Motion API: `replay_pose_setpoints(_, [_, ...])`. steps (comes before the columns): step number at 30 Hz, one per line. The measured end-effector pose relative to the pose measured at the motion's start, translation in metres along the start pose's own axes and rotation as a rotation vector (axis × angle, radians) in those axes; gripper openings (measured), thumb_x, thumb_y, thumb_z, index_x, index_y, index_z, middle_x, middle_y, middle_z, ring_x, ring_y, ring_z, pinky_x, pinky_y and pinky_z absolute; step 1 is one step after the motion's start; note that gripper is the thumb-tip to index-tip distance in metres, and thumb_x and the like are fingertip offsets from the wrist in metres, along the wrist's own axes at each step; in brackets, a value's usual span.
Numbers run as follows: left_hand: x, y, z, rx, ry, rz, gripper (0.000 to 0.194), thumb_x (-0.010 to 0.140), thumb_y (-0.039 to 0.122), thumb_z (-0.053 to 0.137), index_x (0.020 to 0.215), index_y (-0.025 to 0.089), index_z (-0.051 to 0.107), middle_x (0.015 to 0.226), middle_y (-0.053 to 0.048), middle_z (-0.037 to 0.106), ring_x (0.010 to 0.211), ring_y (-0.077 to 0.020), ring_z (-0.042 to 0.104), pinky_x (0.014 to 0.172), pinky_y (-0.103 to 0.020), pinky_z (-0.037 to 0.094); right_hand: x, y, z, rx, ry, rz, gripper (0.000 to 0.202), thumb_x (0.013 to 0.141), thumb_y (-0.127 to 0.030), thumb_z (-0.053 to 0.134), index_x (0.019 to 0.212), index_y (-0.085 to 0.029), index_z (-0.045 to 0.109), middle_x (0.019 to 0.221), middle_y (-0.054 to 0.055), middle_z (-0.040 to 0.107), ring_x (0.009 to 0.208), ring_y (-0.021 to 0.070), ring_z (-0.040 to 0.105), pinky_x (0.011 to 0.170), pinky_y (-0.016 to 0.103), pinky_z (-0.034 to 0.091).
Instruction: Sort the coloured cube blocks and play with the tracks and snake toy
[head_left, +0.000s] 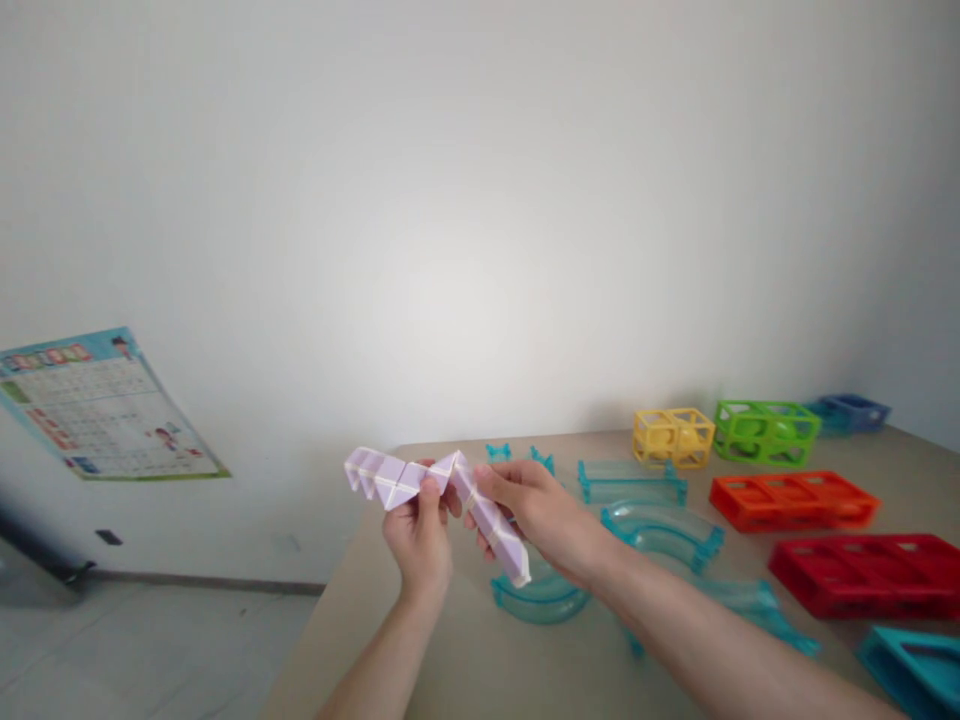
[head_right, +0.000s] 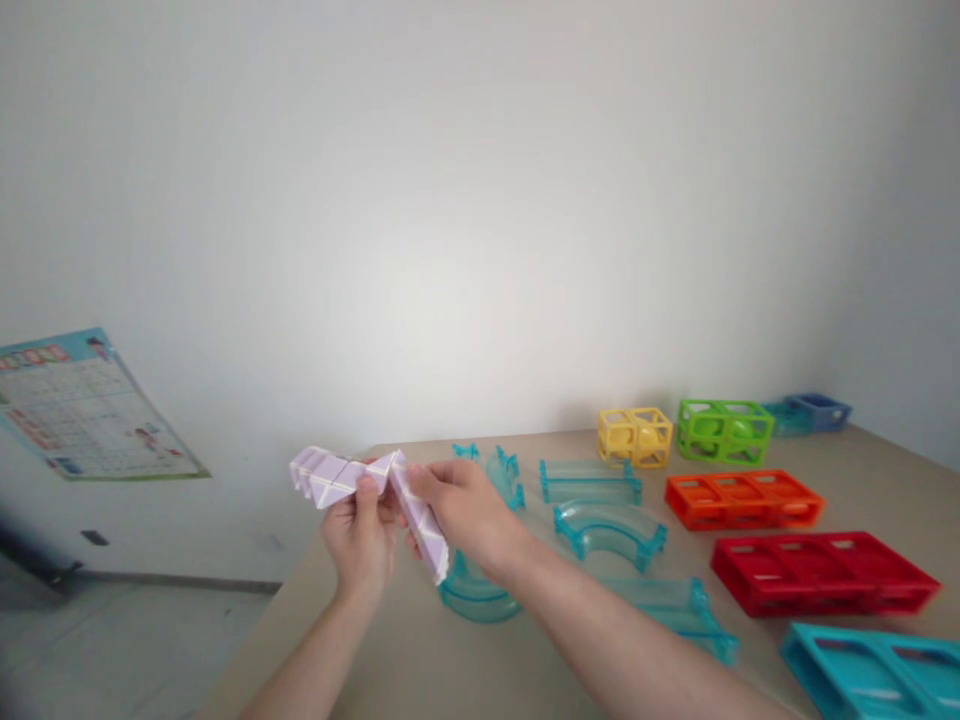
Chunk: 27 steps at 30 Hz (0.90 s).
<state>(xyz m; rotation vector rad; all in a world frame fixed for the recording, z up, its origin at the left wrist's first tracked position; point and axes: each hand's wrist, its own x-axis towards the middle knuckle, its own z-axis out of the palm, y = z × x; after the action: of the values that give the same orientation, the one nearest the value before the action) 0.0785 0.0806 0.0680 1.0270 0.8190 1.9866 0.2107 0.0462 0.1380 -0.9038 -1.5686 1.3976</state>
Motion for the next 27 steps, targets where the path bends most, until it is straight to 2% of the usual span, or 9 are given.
replay_pose_setpoints(2, [0.002, -0.001, 0.001, -0.04, -0.013, -0.048, 0.038, 0.073, 0.048, 0.071, 0.089, 0.014, 0.063, 0.055, 0.003, 0.057, 0.043, -0.008, 0.048, 0.042, -0.018, 0.039, 0.001, 0.0, -0.001, 0.148, -0.083, 0.06, 0.043, 0.087, -0.053, 0.047, 0.074, -0.013, 0.057, 0.065, 0.003, 0.059, 0.05, 0.0122, 0.054, 0.051, 0.025, 0.043])
replay_pose_setpoints(3, [0.001, -0.002, 0.001, -0.046, -0.008, -0.059, 0.038, 0.073, 0.048, 0.071, 0.088, 0.014, 0.064, 0.056, 0.003, 0.057, 0.043, -0.0078, 0.049, 0.041, -0.017, 0.039, 0.002, 0.001, -0.001, 0.136, -0.074, 0.041, 0.04, 0.086, -0.051, 0.051, 0.074, -0.013, 0.058, 0.066, 0.003, 0.06, 0.051, 0.012, 0.054, 0.052, 0.025, 0.043])
replay_pose_setpoints(8, [0.0, -0.008, 0.001, -0.067, -0.023, -0.064, 0.035, 0.073, 0.046, 0.072, 0.086, 0.014, 0.066, 0.06, 0.001, 0.059, 0.046, -0.008, 0.051, 0.044, -0.017, 0.039, 0.003, 0.013, -0.001, -0.267, 0.148, -0.201, 0.023, 0.084, -0.036, 0.057, 0.087, -0.013, 0.06, 0.077, 0.005, 0.066, 0.067, 0.0134, 0.058, 0.06, 0.023, 0.043])
replay_pose_setpoints(11, [0.001, -0.009, 0.0, -0.043, -0.018, -0.057, 0.036, 0.073, 0.047, 0.071, 0.087, 0.014, 0.066, 0.062, 0.0, 0.061, 0.049, -0.0089, 0.053, 0.045, -0.017, 0.04, 0.004, 0.017, 0.0, -0.323, 0.159, -0.209, 0.023, 0.086, -0.035, 0.055, 0.089, -0.013, 0.061, 0.075, 0.004, 0.067, 0.065, 0.0126, 0.057, 0.057, 0.021, 0.041])
replay_pose_setpoints(15, [0.0, -0.007, -0.003, -0.002, -0.016, -0.043, 0.039, 0.073, 0.045, 0.073, 0.096, 0.015, 0.065, 0.072, -0.002, 0.065, 0.055, -0.0105, 0.058, 0.05, -0.018, 0.044, 0.008, 0.022, -0.001, -0.165, 0.045, -0.081, 0.032, 0.088, -0.042, 0.051, 0.078, -0.013, 0.06, 0.065, 0.002, 0.063, 0.054, 0.0108, 0.053, 0.048, 0.02, 0.036])
replay_pose_setpoints(19, [0.0, -0.008, -0.006, 0.078, -0.007, -0.047, 0.041, 0.074, 0.045, 0.071, 0.099, 0.014, 0.064, 0.06, 0.002, 0.06, 0.046, -0.0094, 0.052, 0.046, -0.019, 0.042, 0.011, 0.025, -0.003, 0.091, -0.098, -0.001, 0.039, 0.087, -0.048, 0.05, 0.077, -0.012, 0.062, 0.058, 0.0, 0.058, 0.047, 0.0102, 0.051, 0.047, 0.021, 0.038])
replay_pose_setpoints(23, [0.0, -0.009, -0.007, 0.115, 0.005, -0.012, 0.037, 0.075, 0.042, 0.071, 0.097, 0.013, 0.066, 0.055, 0.003, 0.057, 0.048, -0.0095, 0.052, 0.049, -0.02, 0.042, 0.013, 0.026, -0.001, 0.134, -0.059, -0.031, 0.04, 0.084, -0.051, 0.053, 0.075, -0.013, 0.061, 0.057, -0.002, 0.052, 0.044, 0.0091, 0.045, 0.045, 0.022, 0.036])
replay_pose_setpoints(27, [-0.001, -0.007, -0.003, 0.006, -0.112, -0.012, 0.039, 0.076, 0.037, 0.072, 0.109, 0.016, 0.064, 0.062, 0.002, 0.061, 0.052, -0.0097, 0.054, 0.053, -0.021, 0.043, 0.015, 0.03, 0.001, 0.122, 0.024, -0.123, 0.041, 0.089, -0.051, 0.043, 0.072, -0.015, 0.055, 0.057, -0.003, 0.047, 0.045, 0.0091, 0.04, 0.045, 0.022, 0.034])
